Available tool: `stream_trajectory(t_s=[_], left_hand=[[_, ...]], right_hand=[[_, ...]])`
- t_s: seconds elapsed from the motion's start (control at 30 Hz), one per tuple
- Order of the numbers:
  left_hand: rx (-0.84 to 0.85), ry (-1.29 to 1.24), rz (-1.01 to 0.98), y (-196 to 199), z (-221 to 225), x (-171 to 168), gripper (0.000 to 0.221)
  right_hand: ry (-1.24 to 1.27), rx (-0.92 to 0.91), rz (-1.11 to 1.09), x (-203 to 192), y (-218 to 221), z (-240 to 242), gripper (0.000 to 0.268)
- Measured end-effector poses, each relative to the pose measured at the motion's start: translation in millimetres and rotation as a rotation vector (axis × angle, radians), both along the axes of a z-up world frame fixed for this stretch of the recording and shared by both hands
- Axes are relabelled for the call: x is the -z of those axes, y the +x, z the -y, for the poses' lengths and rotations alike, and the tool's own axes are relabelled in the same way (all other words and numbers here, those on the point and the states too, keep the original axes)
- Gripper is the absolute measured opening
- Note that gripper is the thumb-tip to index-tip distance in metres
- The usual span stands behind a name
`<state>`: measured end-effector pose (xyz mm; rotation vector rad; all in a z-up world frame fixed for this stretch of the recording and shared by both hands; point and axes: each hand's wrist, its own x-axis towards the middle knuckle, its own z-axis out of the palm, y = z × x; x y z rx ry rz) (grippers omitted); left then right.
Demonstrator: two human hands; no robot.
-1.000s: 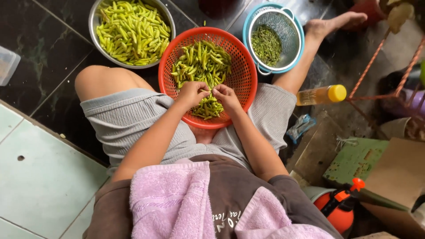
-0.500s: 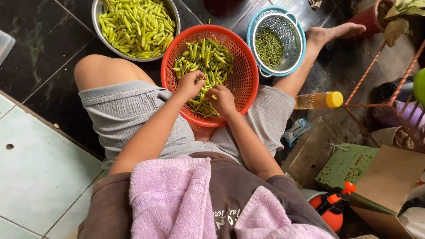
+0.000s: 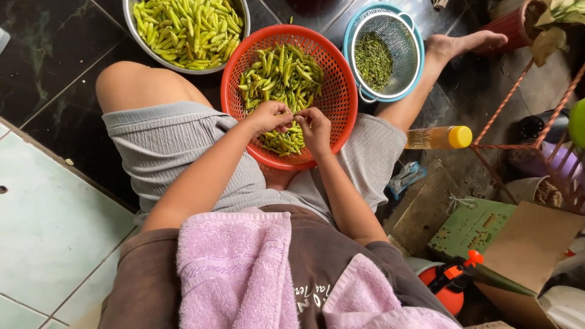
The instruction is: Removing stems from green chilies by hand and sorting them into containers.
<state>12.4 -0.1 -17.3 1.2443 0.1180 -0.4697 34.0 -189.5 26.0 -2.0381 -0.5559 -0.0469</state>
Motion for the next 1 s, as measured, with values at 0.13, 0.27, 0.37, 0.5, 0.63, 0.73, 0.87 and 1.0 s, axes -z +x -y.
stream_trajectory(t_s=[0.13, 0.27, 0.37, 0.5, 0.63, 0.73, 0.87, 1.0], left_hand=[[0.111, 0.031, 0.022, -2, -4, -14, 0.012], [0.042, 0.036, 0.035, 5, -8, -15, 0.014], [-0.097, 0.055, 0.028, 10, -13, -1, 0.022], [-0.163, 0.181, 0.034, 9, -7, 20, 0.024], [0.045, 0.623, 0.063, 4, -4, 36, 0.038], [0.119, 0.598, 0.074, 1, -1, 16, 0.042], [0.039, 0.138, -0.008, 4, -2, 2, 0.038], [-0.004, -0.053, -0.057, 3, -5, -8, 0.031]], right_hand=[[0.264, -0.139, -0.484, 18, 6, 5, 0.013], [0.135, -0.163, -0.539, 2, 0, 7, 0.014], [-0.431, -0.192, -0.295, -22, -16, -3, 0.035], [-0.766, -0.324, -0.290, -22, -21, -11, 0.038], [-0.557, -0.258, -0.081, 3, -12, -3, 0.015], [-0.284, -0.131, -0.119, 7, -11, -3, 0.010], [-0.078, 0.029, -0.245, -1, -9, -3, 0.021], [0.283, 0.024, -0.531, 6, -2, 0, 0.014]])
